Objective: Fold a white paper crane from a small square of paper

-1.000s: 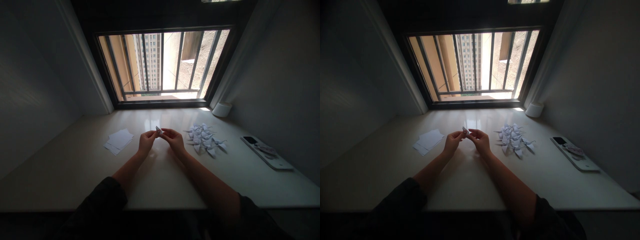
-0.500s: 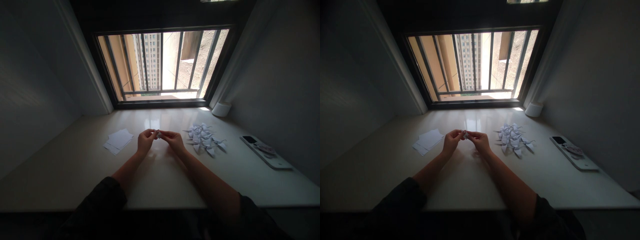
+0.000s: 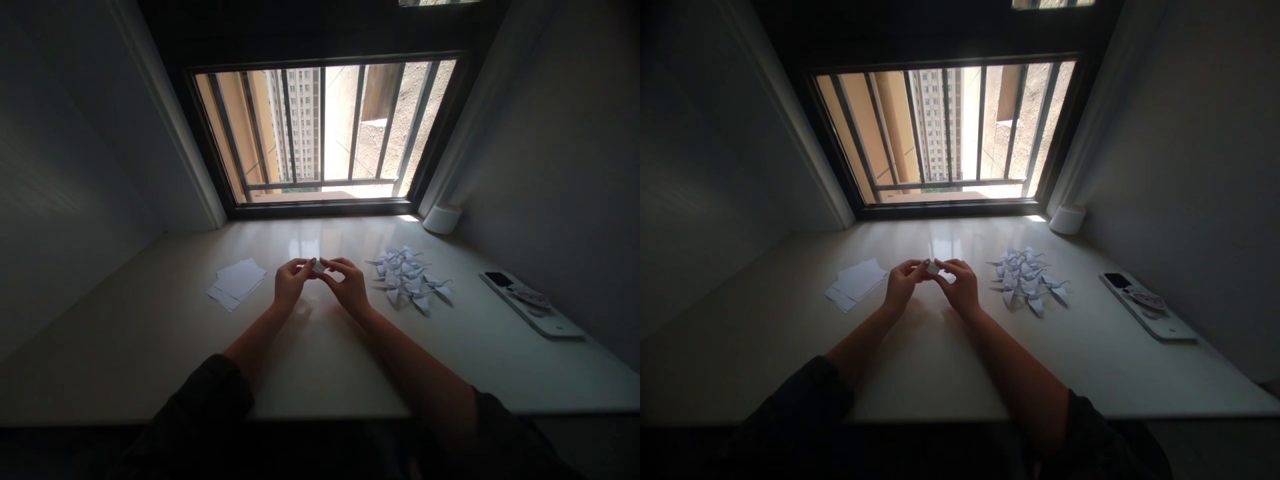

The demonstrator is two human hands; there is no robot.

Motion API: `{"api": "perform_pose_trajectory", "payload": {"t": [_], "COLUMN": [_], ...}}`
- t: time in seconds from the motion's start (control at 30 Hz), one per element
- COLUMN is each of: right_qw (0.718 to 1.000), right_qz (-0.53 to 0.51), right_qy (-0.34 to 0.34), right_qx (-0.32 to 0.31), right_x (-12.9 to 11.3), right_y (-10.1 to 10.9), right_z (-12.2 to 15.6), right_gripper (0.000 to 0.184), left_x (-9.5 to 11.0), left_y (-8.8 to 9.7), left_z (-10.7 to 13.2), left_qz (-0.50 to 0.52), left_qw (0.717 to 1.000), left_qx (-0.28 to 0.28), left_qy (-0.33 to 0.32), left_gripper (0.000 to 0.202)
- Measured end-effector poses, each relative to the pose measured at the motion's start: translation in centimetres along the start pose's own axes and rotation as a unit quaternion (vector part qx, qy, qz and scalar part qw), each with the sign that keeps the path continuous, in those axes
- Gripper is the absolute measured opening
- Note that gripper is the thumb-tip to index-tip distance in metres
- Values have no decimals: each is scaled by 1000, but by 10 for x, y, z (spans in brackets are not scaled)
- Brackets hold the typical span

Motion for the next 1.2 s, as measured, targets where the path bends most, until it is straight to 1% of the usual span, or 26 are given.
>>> {"api": "perform_pose_trajectory", "payload": {"t": [0.1,0.2,0.33,0.47,0.57,0.63,0.7,0.77,0.83,0.9,0.97,1.07,1.2], "right_qw": [1000,1000,1000,999,999,998,995,983,964,944,930,918,908], "right_qz": [-9,-15,12,47,33,-1,-56,-133,-215,-283,-327,-352,-369], "right_qy": [5,8,-2,-4,-6,-28,-72,-124,-157,-167,-171,-180,-182], "right_qx": [4,12,13,20,38,48,40,24,14,9,-6,-39,-73], "right_x": [1,0,-2,-2,1,6,14,22,26,25,21,16,11], "right_y": [0,2,4,5,6,6,1,-5,-11,-14,-16,-18,-19], "right_z": [0,0,0,0,-1,-3,-4,-5,-5,-4,-4,-3,-3], "right_gripper": [30,23,17,13,14,15,16,18,19,22,25,29,30], "left_x": [0,0,1,3,4,4,6,10,14,19,21,20,20], "left_y": [1,1,0,-2,-5,-6,-8,-9,-10,-11,-12,-10,-6], "left_z": [0,0,0,2,3,5,7,9,11,13,14,14,13], "left_qz": [9,14,12,1,-3,-14,-45,-87,-118,-133,-144,-158,-173], "left_qw": [1000,1000,1000,1000,999,998,996,990,983,977,973,969,961], "left_qx": [5,7,2,-7,-23,-35,-44,-48,-49,-49,-52,-44,-28], "left_qy": [5,6,8,-7,-28,-47,-70,-100,-134,-160,-173,-184,-216], "left_gripper": [38,39,41,39,36,35,36,38,40,43,44,41,30]}}
Point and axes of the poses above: each hand's wrist, its own z-axis away from the middle knuckle, its own y-axis out of the back of the hand, x = y × z, the point moved 5 cm from there along -z, towards the middle knuckle, and after that the axes turned 11 degrees about z, right-handed, at the moved point
